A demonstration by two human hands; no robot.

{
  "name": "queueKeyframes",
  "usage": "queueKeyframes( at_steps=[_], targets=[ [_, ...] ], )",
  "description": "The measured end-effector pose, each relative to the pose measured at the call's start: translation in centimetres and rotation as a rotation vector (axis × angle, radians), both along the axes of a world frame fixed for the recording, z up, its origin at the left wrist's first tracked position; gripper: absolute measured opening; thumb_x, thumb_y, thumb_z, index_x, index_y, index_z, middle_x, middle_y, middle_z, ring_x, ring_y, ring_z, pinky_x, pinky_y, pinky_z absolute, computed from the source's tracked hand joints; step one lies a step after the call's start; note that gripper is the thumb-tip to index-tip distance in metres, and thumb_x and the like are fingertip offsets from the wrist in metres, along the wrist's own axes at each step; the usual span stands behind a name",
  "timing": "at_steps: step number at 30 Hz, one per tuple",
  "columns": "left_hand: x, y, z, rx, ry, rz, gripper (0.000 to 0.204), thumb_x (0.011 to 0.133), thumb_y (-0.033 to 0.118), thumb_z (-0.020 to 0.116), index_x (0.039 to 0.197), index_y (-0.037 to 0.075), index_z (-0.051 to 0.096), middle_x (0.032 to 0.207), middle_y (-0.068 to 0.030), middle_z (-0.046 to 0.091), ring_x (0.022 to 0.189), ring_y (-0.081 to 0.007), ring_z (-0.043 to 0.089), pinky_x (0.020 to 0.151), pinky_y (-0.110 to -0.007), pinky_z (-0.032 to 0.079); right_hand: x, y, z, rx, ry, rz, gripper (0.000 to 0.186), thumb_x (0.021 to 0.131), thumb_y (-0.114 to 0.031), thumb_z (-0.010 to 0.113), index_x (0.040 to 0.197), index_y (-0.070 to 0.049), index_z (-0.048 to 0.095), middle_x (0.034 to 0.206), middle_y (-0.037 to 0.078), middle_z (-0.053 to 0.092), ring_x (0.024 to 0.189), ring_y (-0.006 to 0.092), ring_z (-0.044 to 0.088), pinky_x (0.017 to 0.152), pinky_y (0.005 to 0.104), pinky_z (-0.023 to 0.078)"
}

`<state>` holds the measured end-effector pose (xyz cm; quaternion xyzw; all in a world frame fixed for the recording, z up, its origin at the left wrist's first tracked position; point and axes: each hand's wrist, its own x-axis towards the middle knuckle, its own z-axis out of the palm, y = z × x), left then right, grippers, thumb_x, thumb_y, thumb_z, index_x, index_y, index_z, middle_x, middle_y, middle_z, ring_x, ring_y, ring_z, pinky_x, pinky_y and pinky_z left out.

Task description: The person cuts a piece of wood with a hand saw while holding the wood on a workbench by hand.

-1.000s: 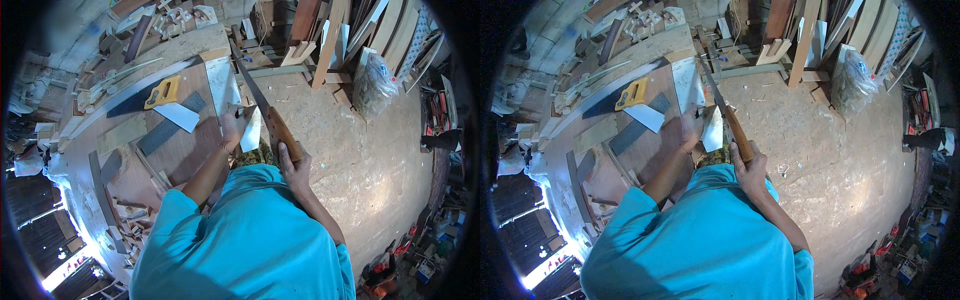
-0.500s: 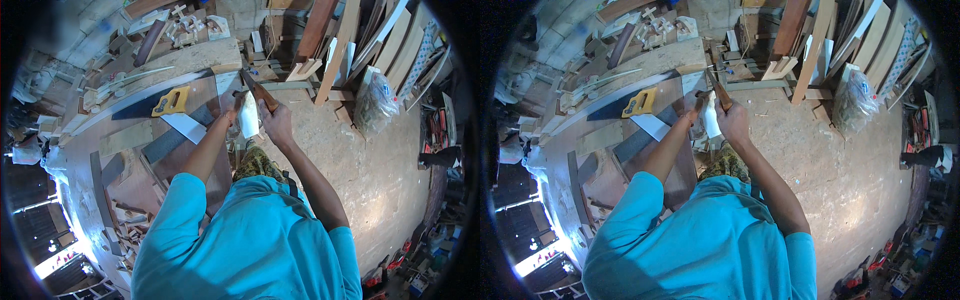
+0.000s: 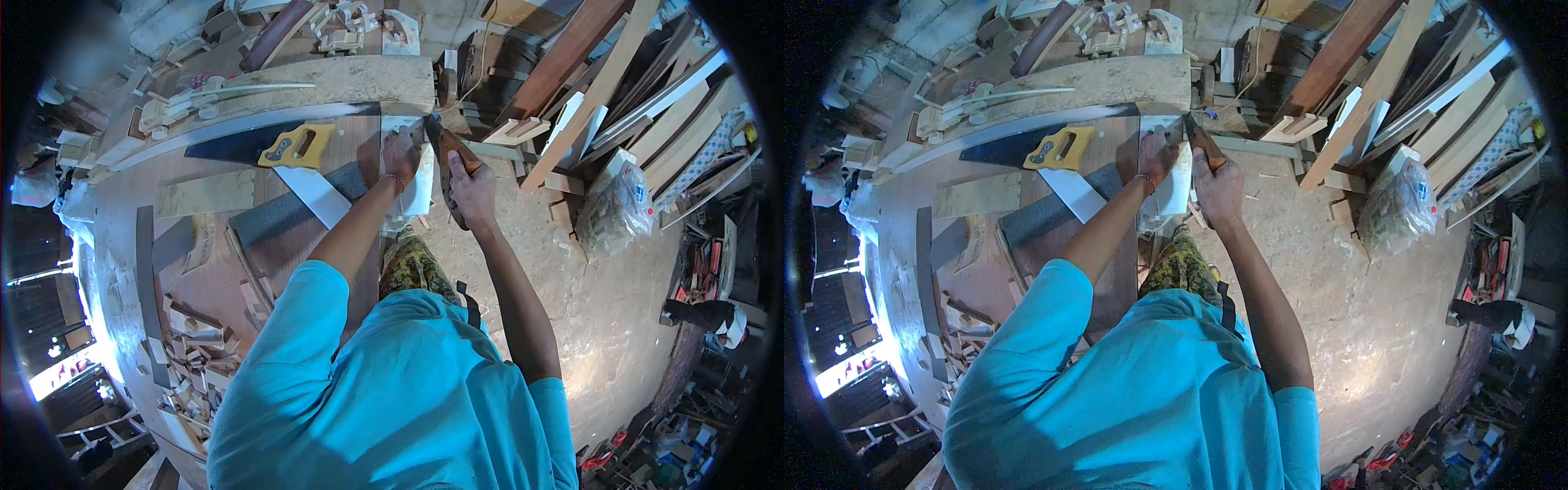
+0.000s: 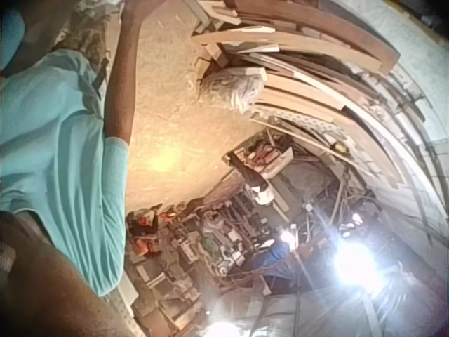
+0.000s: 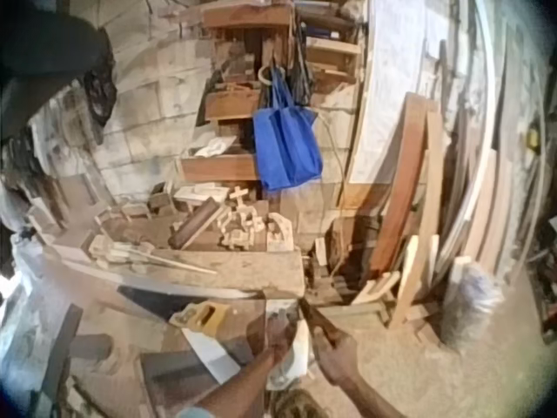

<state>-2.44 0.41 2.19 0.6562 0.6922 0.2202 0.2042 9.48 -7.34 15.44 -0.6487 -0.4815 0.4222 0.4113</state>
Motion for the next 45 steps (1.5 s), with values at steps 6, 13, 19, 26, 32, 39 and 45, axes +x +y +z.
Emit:
queueKeyframes(
  at_steps=[6,13,19,26,32,39,45],
  targets=[
    [-0.1,-2.1,1.5,0.298,0.16,-0.035,0.029,0.071,0.01,0.054,0.099,0.002,0.051,0.1,-0.0174,0.047,0.094,-0.0328,0.045,0.081,-0.044,0.037,0.1,0.5,-0.3,-0.002,-0.084,-0.02,0.032,0.083,-0.026,0.055,0.08,0.005,0.059,0.054,0.008,0.053,0.047,0.0144,0.05,0.046,0.0312,0.04],
    [0.0,-5.1,-0.9,0.373,0.138,-0.278,0.033,0.076,0.009,0.043,0.108,0.004,0.052,0.125,-0.0129,0.041,0.122,-0.028,0.032,0.098,-0.043,0.027,-0.6,-0.4,-0.2,-0.009,-0.071,-0.009,0.032,0.084,-0.026,0.055,0.075,0.005,0.057,0.052,0.008,0.051,0.046,0.0138,0.048,0.046,0.031,0.039],
    [0.0,-4.8,-1.1,0.356,0.113,-0.211,0.036,0.077,0.01,0.041,0.111,0.004,0.05,0.131,-0.0094,0.037,0.124,-0.0277,0.03,0.101,-0.043,0.024,-0.9,0.0,0.8,-0.054,-0.074,-0.015,0.033,0.084,-0.025,0.054,0.072,0.005,0.056,0.05,0.007,0.049,0.045,0.0129,0.048,0.044,0.0305,0.039],
    [0.6,-4.6,-1.2,0.348,0.263,-0.212,0.038,0.078,0.012,0.04,0.114,0.005,0.049,0.131,-0.009,0.037,0.124,-0.0267,0.03,0.101,-0.043,0.023,-0.4,-0.2,-0.1,-0.012,-0.079,-0.018,0.033,0.084,-0.026,0.055,0.071,0.005,0.056,0.051,0.008,0.05,0.043,0.0136,0.047,0.043,0.031,0.039],
    [-0.1,-4.6,-0.5,0.316,0.202,-0.215,0.042,0.078,0.013,0.04,0.119,0.008,0.046,0.131,-0.0091,0.037,0.122,-0.0276,0.032,0.101,-0.043,0.023,-1.9,-1.5,-0.2,0.1,-0.148,-0.031,0.033,0.083,-0.024,0.056,0.071,0.006,0.055,0.05,0.011,0.049,0.045,0.0153,0.046,0.044,0.0319,0.039],
    [0.3,-4.8,-0.3,0.311,0.231,-0.206,0.045,0.076,0.011,0.042,0.12,0.009,0.045,0.129,-0.0089,0.038,0.12,-0.0267,0.034,0.099,-0.043,0.025,-1.6,-2.2,-2.2,0.237,-0.146,-0.083,0.028,0.085,-0.023,0.054,0.076,0.003,0.057,0.055,0.002,0.05,0.044,0.006,0.044,0.039,0.024,0.035],
    [0.0,-4.4,-0.1,0.357,0.228,-0.201,0.043,0.074,0.011,0.044,0.117,0.01,0.048,0.122,-0.0074,0.043,0.117,-0.0249,0.037,0.093,-0.042,0.028,0.0,-1.1,-0.3,0.137,-0.096,-0.115,0.033,0.083,-0.024,0.055,0.081,0.009,0.058,0.057,0.011,0.055,0.053,0.0145,0.051,0.051,0.0312,0.042]
  ],
)
